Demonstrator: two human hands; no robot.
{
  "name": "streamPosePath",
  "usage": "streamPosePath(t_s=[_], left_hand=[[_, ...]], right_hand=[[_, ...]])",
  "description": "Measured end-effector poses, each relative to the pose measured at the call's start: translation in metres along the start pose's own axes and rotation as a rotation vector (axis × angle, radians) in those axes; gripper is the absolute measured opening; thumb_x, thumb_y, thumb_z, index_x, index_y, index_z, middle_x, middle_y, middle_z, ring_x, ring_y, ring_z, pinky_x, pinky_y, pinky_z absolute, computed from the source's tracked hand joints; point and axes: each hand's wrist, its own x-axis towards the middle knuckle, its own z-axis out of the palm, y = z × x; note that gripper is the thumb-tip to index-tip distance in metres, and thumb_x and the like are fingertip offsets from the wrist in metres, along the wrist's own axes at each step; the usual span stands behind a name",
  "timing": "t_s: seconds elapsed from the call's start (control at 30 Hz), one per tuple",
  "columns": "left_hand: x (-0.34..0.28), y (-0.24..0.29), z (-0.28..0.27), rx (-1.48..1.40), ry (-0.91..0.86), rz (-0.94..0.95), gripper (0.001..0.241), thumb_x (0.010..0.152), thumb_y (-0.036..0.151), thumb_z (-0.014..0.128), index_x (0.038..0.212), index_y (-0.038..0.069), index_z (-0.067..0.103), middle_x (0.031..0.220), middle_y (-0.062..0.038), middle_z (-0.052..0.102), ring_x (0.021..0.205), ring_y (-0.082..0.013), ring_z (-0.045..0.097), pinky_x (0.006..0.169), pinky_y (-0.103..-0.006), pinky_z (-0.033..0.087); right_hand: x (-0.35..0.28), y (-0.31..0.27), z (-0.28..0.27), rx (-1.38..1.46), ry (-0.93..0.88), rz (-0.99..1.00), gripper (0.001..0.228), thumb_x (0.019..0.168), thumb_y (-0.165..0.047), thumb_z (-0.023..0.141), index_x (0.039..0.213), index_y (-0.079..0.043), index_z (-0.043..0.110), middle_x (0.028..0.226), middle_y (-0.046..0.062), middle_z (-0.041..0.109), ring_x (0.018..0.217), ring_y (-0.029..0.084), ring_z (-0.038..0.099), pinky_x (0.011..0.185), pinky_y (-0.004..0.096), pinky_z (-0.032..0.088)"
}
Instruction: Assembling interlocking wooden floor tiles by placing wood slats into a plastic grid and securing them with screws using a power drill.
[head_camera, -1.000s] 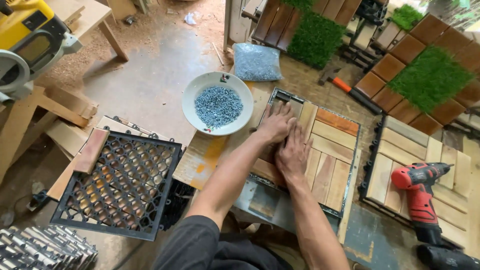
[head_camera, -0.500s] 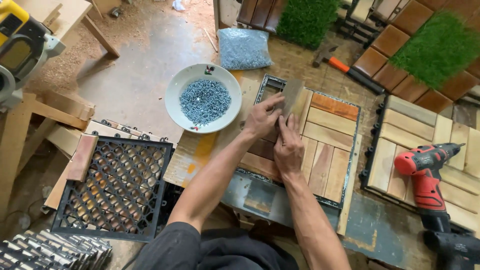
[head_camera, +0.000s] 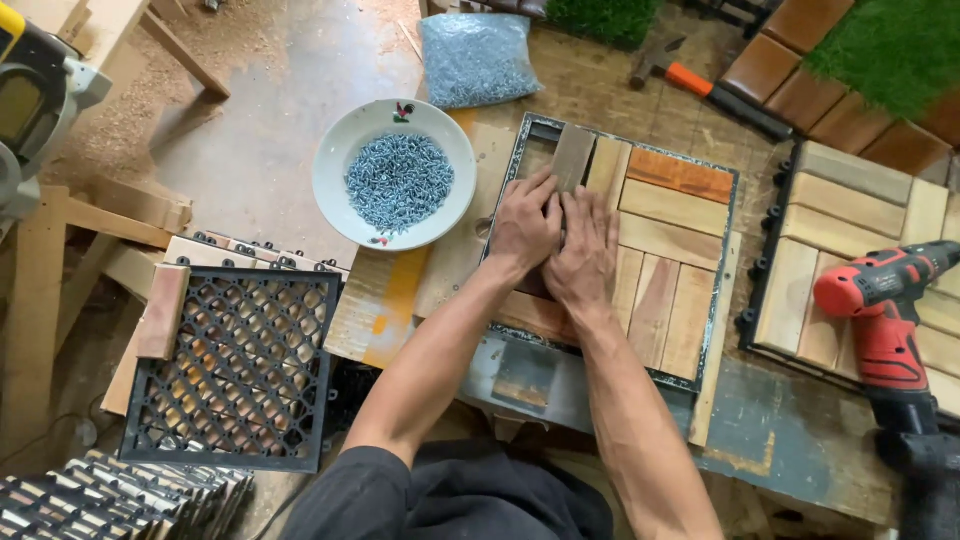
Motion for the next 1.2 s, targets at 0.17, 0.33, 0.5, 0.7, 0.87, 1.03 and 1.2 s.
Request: streamPosePath(t_s=[0.17, 0.33, 0.5, 0.7, 0.87, 1.03, 1.2], left_hand=[[0.006, 0.001, -0.010, 0.119, -0.123, -0.029, 0.031, 0.088, 0.037, 0.065, 0.111, 0.023, 0.081, 0.116, 0.003, 0.078, 0.107, -0.0194, 0.070, 0.092, -0.0374, 0.056], [0.012, 0.014, -0.032, 0.253, -0.268, 0.050, 0.045, 0.088, 0.039, 0.053, 0.123, 0.025, 0.077, 0.131, 0.003, 0.073, 0.128, -0.0177, 0.063, 0.108, -0.0399, 0.047], [0.048, 0.056, -0.074, 0.390, -0.804, -0.068, 0.072, 0.101, 0.052, 0.014, 0.143, 0.019, 0.063, 0.153, 0.000, 0.055, 0.158, -0.0331, 0.014, 0.129, -0.0595, 0.002], [-0.018, 0.053, -0.089, 0.327, -0.545, 0.052, 0.074, 0.103, 0.061, 0.023, 0.140, 0.012, 0.065, 0.153, -0.006, 0.056, 0.156, -0.0332, 0.029, 0.128, -0.0578, 0.020], [-0.090, 0.057, -0.145, 0.159, -0.207, 0.044, 0.057, 0.098, 0.058, 0.049, 0.144, 0.025, 0.060, 0.156, -0.001, 0.055, 0.151, -0.0282, 0.048, 0.127, -0.0573, 0.035], [-0.140, 0.026, -0.263, 0.054, 0.215, -0.097, 0.041, 0.097, 0.037, 0.068, 0.135, 0.022, 0.065, 0.151, -0.001, 0.059, 0.140, -0.0240, 0.059, 0.123, -0.0432, 0.042], [-0.203, -0.108, -0.375, 0.563, 0.548, -0.395, 0.042, 0.093, 0.018, 0.070, 0.133, 0.006, 0.067, 0.141, -0.016, 0.063, 0.132, -0.0412, 0.057, 0.111, -0.0537, 0.045]], right_hand=[[0.003, 0.004, 0.010, 0.006, 0.018, 0.041, 0.057, 0.101, -0.038, 0.055, 0.150, -0.010, 0.050, 0.163, 0.017, 0.040, 0.151, 0.038, 0.036, 0.124, 0.059, 0.022], [0.001, 0.006, 0.016, -0.247, -0.144, -0.013, 0.077, 0.098, -0.044, 0.054, 0.162, -0.006, 0.033, 0.171, 0.015, 0.025, 0.157, 0.033, 0.022, 0.127, 0.057, 0.010], [0.003, 0.004, 0.010, -0.358, -0.289, -0.009, 0.086, 0.098, -0.044, 0.050, 0.165, 0.000, 0.020, 0.173, 0.019, 0.013, 0.157, 0.038, 0.016, 0.127, 0.061, 0.011], [-0.019, -0.034, -0.037, -0.294, -0.390, -0.007, 0.094, 0.089, -0.039, 0.056, 0.166, -0.007, 0.013, 0.173, 0.016, 0.010, 0.159, 0.036, 0.011, 0.126, 0.062, 0.012], [-0.041, 0.030, 0.007, -0.322, -0.221, -0.186, 0.085, 0.094, -0.053, 0.059, 0.158, -0.001, 0.041, 0.154, 0.029, 0.047, 0.144, 0.047, 0.043, 0.112, 0.066, 0.033], [-0.070, -0.090, 0.004, -0.173, -0.350, -0.246, 0.097, 0.103, -0.074, 0.041, 0.156, 0.007, 0.046, 0.157, 0.037, 0.043, 0.149, 0.051, 0.035, 0.118, 0.066, 0.027], [-0.116, -0.205, 0.045, 0.224, -0.247, -0.640, 0.071, 0.095, -0.050, 0.070, 0.148, -0.005, 0.057, 0.155, 0.026, 0.050, 0.145, 0.043, 0.044, 0.115, 0.057, 0.039]])
